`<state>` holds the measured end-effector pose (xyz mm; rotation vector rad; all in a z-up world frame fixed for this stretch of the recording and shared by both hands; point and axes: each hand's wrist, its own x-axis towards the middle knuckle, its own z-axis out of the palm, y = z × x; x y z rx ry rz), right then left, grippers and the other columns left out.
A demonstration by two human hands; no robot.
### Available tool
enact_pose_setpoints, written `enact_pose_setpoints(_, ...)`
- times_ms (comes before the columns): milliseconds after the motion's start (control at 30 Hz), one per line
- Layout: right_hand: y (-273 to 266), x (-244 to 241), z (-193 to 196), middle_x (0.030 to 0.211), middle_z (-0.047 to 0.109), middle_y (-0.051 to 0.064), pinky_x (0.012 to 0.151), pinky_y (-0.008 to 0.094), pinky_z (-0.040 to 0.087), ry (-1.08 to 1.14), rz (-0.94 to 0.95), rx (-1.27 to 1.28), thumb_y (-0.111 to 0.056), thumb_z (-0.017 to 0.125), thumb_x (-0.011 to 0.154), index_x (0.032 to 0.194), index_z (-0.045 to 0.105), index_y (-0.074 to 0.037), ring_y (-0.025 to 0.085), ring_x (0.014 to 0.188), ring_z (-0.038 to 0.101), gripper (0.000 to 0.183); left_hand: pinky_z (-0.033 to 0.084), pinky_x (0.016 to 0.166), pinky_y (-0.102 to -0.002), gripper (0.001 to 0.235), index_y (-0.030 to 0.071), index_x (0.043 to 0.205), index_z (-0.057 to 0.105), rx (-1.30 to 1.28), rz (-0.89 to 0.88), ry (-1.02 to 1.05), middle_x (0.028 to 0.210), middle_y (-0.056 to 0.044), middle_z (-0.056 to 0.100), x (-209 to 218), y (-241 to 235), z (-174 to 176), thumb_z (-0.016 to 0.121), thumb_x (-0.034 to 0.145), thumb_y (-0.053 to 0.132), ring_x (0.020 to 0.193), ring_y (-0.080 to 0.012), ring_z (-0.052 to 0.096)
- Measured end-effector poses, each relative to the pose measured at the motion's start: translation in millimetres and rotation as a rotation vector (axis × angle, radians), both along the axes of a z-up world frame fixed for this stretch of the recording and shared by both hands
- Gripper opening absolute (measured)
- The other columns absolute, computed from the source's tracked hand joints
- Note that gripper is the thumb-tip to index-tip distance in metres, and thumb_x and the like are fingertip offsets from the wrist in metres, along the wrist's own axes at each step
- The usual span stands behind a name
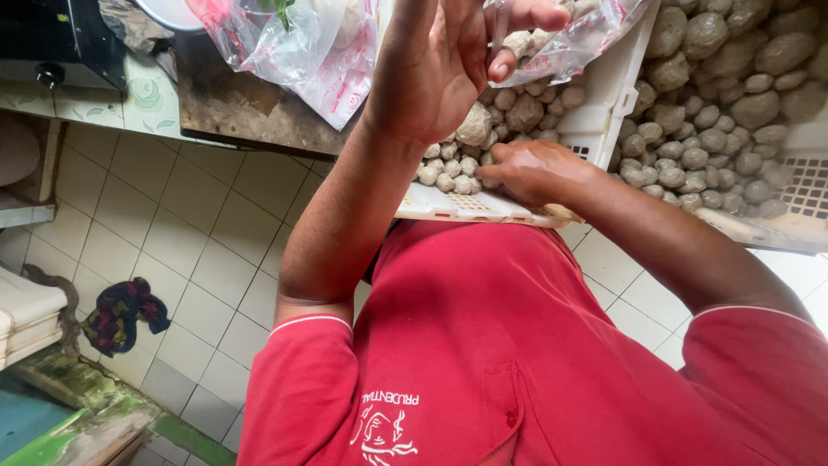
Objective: The person picks up small, round meatballs from a white crate and places them into a clear plastic bag. They continue to fill the bag by hand, occasionally adjusting the bag's opening, until the bag is full.
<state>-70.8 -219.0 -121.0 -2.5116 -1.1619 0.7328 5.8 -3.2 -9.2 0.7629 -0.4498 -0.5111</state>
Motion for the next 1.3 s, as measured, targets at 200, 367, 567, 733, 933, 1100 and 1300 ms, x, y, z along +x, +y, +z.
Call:
enact_pose_setpoints(200, 2.0, 10.1, -6.6, 0.108, 0.066, 0.012, 0.079, 0.045, 0.058, 0.066, -0.042, 0.103, -0.031, 0.068, 0.082, 0.107, 0.072, -0.014, 0.031, 0.096, 0.069, 0.030, 0.036, 0.068, -0.029, 0.079, 0.009, 0.159, 0.036, -0.009, 0.038, 0.061, 0.153, -0.004, 0.046, -5.1, 2.7, 7.5, 0.041, 0.110, 0.071, 0.118, -0.0218, 0.063)
enact_pose_setpoints(367, -28.9, 17.4, 9.1, 0.125, 0.061, 0.029, 0.055, 0.032, 0.053, 1.397, -0.638, 0.792, -0.036, 0.057, 0.102, 0.134, 0.061, -0.006, 0.038, 0.094, 0.067, 0.044, 0.034, 0.067, -0.028, 0.076, 0.010, 0.160, 0.035, -0.017, 0.063, 0.054, 0.155, -0.002, 0.044, -7.9, 7.2, 7.3, 0.041, 0.112, 0.069, 0.117, -0.0225, 0.064)
enact_pose_setpoints(567, -37.1, -5.1, 17.0, 0.132, 0.061, 0.024, 0.059, 0.029, 0.057, 1.801, -0.648, 1.357, -0.045, 0.058, 0.100, 0.136, 0.055, -0.005, 0.037, 0.106, 0.072, 0.053, 0.033, 0.066, -0.027, 0.073, 0.011, 0.157, 0.036, -0.020, 0.048, 0.064, 0.156, -0.002, 0.043, -5.5, 3.7, 10.9, 0.041, 0.112, 0.068, 0.117, -0.0230, 0.064)
enact_pose_setpoints(733, -43.9, 10.1, 7.1, 0.120, 0.065, 0.018, 0.058, 0.028, 0.049, 1.146, -0.793, 0.845, -0.025, 0.069, 0.106, 0.115, 0.060, -0.003, 0.024, 0.092, 0.063, 0.026, 0.036, 0.069, -0.029, 0.079, 0.007, 0.160, 0.038, 0.003, 0.053, 0.039, 0.152, -0.006, 0.049, -7.0, 2.4, 8.2, 0.038, 0.112, 0.070, 0.117, -0.0206, 0.064)
enact_pose_setpoints(933, -49.4, 24.4, 32.9, 0.103, 0.071, 0.014, 0.065, 0.025, 0.050, 0.571, -0.401, 0.513, -0.029, 0.070, 0.100, 0.116, 0.070, -0.001, 0.013, 0.081, 0.064, 0.032, 0.036, 0.070, -0.028, 0.080, 0.006, 0.157, 0.037, 0.018, 0.025, 0.055, 0.150, -0.009, 0.048, -10.5, 0.2, 9.2, 0.039, 0.112, 0.072, 0.118, -0.0201, 0.063)
enact_pose_setpoints(1100, -52.0, 30.5, 76.8, 0.107, 0.067, 0.017, 0.058, 0.023, 0.055, 1.202, -0.206, 1.289, -0.028, 0.067, 0.104, 0.118, 0.064, 0.003, 0.017, 0.081, 0.066, 0.034, 0.036, 0.066, -0.026, 0.094, 0.006, 0.166, 0.024, 0.058, 0.044, 0.091, 0.161, -0.003, 0.035, -12.5, -0.5, 16.0, 0.042, 0.104, 0.074, 0.106, -0.0208, 0.062)
enact_pose_setpoints(1300, -31.6, 98.5, 101.6, 0.111, 0.060, 0.016, 0.074, 0.027, 0.055, 0.886, -0.728, 1.270, -0.029, 0.060, 0.116, 0.131, 0.053, 0.005, 0.020, 0.088, 0.065, 0.038, 0.037, 0.068, -0.024, 0.098, 0.006, 0.170, 0.018, 0.008, -0.028, 0.115, 0.162, -0.007, 0.032, -19.0, -4.9, 28.5, 0.039, 0.104, 0.075, 0.097, -0.0172, 0.061)
